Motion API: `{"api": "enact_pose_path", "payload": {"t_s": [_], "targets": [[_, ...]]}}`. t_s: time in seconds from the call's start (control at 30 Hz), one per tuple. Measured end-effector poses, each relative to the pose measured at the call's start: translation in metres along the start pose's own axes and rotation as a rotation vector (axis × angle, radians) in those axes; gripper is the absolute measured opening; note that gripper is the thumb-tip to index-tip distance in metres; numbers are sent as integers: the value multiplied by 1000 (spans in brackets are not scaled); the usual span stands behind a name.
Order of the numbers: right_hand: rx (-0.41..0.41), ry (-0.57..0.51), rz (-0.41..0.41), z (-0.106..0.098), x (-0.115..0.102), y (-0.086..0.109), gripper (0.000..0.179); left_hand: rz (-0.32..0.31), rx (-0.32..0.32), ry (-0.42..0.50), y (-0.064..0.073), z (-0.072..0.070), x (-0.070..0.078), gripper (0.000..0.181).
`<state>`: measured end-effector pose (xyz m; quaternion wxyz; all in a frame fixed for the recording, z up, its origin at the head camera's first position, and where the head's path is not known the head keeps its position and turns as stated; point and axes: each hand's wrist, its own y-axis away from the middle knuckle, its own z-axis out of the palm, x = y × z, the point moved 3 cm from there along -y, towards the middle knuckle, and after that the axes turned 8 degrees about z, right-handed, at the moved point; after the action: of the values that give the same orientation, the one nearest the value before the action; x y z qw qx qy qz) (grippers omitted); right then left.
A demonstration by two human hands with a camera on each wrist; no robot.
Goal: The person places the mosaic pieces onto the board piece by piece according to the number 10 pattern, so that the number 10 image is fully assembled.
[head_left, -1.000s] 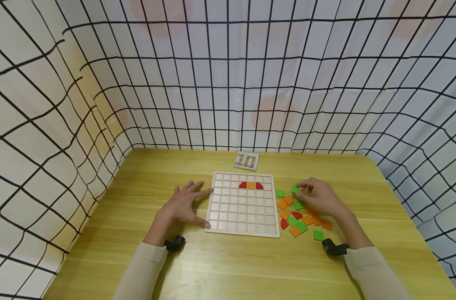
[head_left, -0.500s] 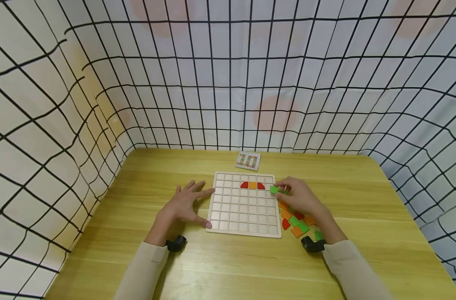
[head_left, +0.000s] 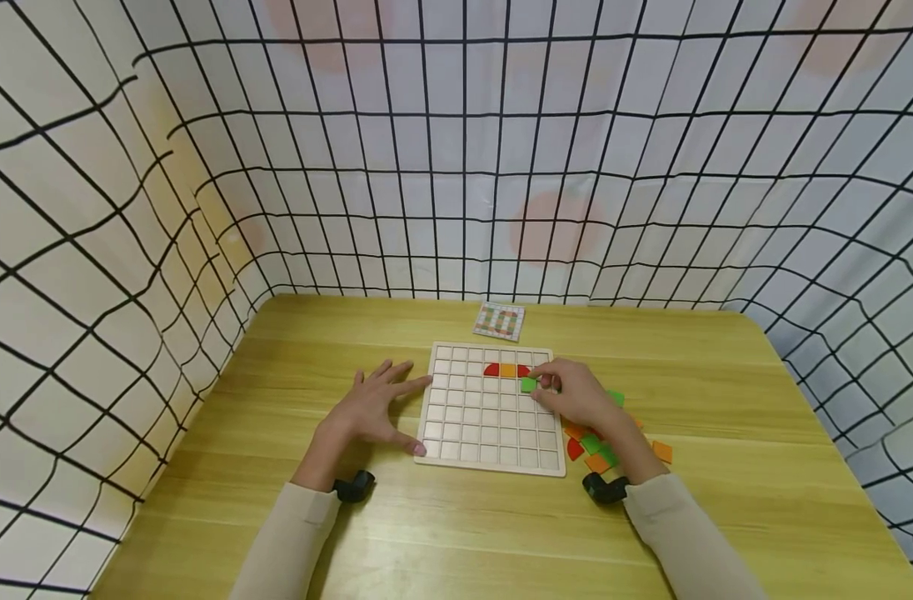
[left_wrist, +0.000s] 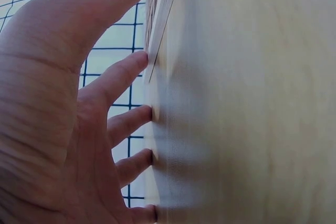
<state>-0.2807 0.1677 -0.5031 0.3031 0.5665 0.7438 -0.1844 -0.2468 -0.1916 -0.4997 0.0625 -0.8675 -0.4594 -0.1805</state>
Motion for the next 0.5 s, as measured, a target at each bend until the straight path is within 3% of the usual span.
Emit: {"api": "enact_pose_path", "payload": {"t_s": [0.5], "targets": [[16, 24, 1, 4, -2, -1, 31, -13, -4, -1, 0, 1, 0, 119]]}}
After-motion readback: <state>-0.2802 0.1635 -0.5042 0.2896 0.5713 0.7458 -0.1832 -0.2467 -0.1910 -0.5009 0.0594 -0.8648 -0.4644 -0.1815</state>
